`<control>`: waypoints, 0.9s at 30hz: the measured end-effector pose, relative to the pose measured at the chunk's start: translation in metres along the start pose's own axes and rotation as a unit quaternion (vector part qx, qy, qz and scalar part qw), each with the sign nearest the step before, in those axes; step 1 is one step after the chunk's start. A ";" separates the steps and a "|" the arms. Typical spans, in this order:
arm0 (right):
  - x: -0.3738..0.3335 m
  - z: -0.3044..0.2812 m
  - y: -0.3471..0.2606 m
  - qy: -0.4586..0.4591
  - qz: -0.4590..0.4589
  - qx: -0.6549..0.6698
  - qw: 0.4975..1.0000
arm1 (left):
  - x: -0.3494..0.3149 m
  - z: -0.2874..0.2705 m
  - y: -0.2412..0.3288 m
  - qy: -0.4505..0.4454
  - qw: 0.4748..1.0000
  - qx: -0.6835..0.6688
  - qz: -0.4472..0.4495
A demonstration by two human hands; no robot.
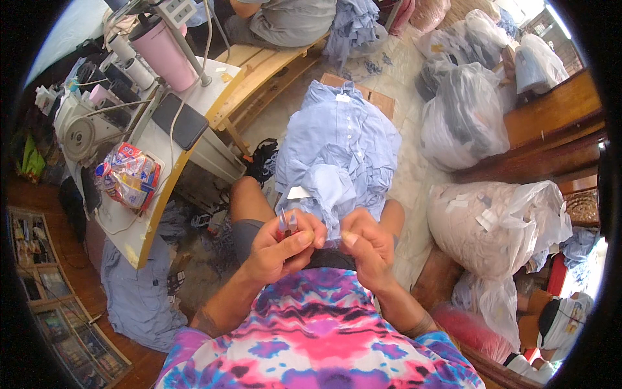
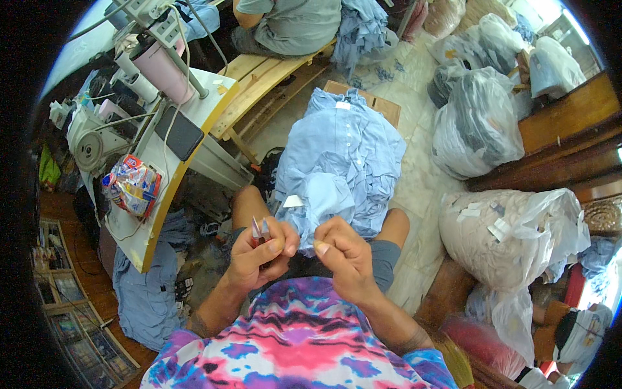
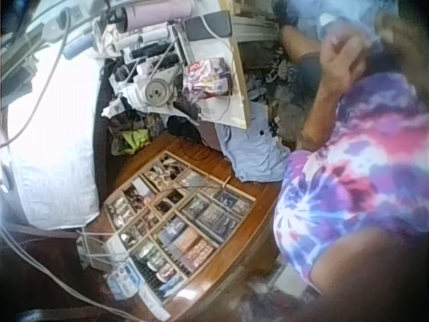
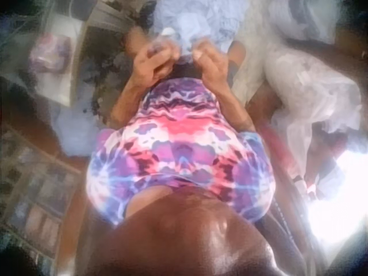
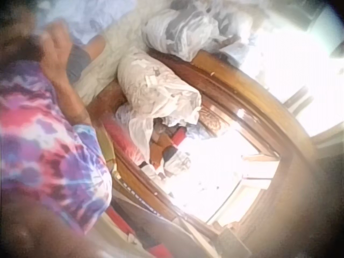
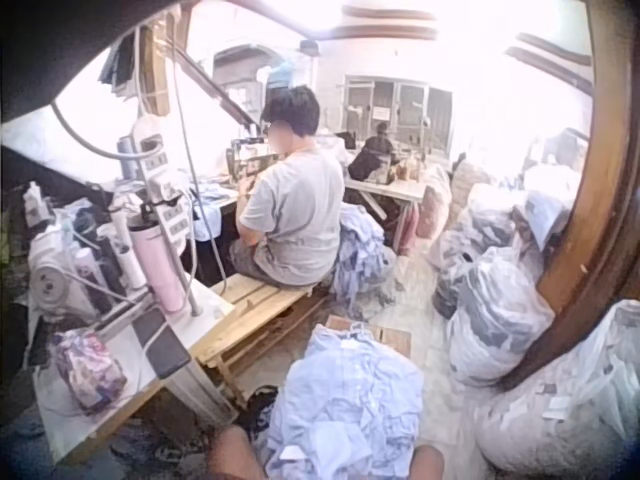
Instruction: The person attaches plastic tags to several light-blue shirts by hand using a tagging tool and then cuts the excess plastic fasteners with small shears.
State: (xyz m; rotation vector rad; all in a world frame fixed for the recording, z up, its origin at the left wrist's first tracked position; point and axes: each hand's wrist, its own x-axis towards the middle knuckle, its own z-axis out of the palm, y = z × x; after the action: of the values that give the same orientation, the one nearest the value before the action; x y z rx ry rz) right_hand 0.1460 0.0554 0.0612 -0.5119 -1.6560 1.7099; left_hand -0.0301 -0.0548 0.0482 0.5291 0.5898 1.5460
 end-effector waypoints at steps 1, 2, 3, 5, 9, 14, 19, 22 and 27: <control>0.003 0.001 -0.010 -0.016 -0.033 -0.038 0.999 | 0.000 0.001 0.002 -0.005 1.000 0.005 0.001; 0.006 0.000 -0.017 -0.033 -0.066 -0.077 0.994 | -0.001 0.003 0.005 -0.014 0.999 0.047 0.003; 0.008 -0.002 -0.020 -0.059 -0.070 -0.075 0.993 | -0.002 0.009 0.011 -0.023 0.996 0.088 0.005; 0.012 -0.005 -0.025 -0.111 -0.078 -0.071 0.988 | -0.002 0.013 0.016 -0.051 0.990 0.130 0.014; 0.010 -0.005 -0.026 -0.050 0.058 0.073 0.994 | 0.000 0.015 0.020 -0.070 0.984 0.148 0.075; 0.023 -0.042 -0.029 0.105 0.098 0.219 0.965 | -0.015 0.002 0.046 0.005 0.987 0.058 0.149; 0.039 -0.009 -0.049 0.079 0.153 0.235 0.957 | -0.007 0.023 0.057 -0.013 0.992 0.072 0.099; 0.042 -0.011 -0.041 0.087 0.173 0.162 0.968 | -0.004 0.021 0.055 -0.018 0.990 0.109 0.088; 0.058 -0.118 -0.023 0.316 0.084 0.140 0.934 | -0.010 -0.033 0.069 0.155 0.974 0.095 0.137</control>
State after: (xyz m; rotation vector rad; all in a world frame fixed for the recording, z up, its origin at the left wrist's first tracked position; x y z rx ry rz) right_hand 0.1937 0.1779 0.0814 -0.9638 -0.9156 1.6256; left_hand -0.1030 -0.0687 0.0685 0.5339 0.9430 1.8632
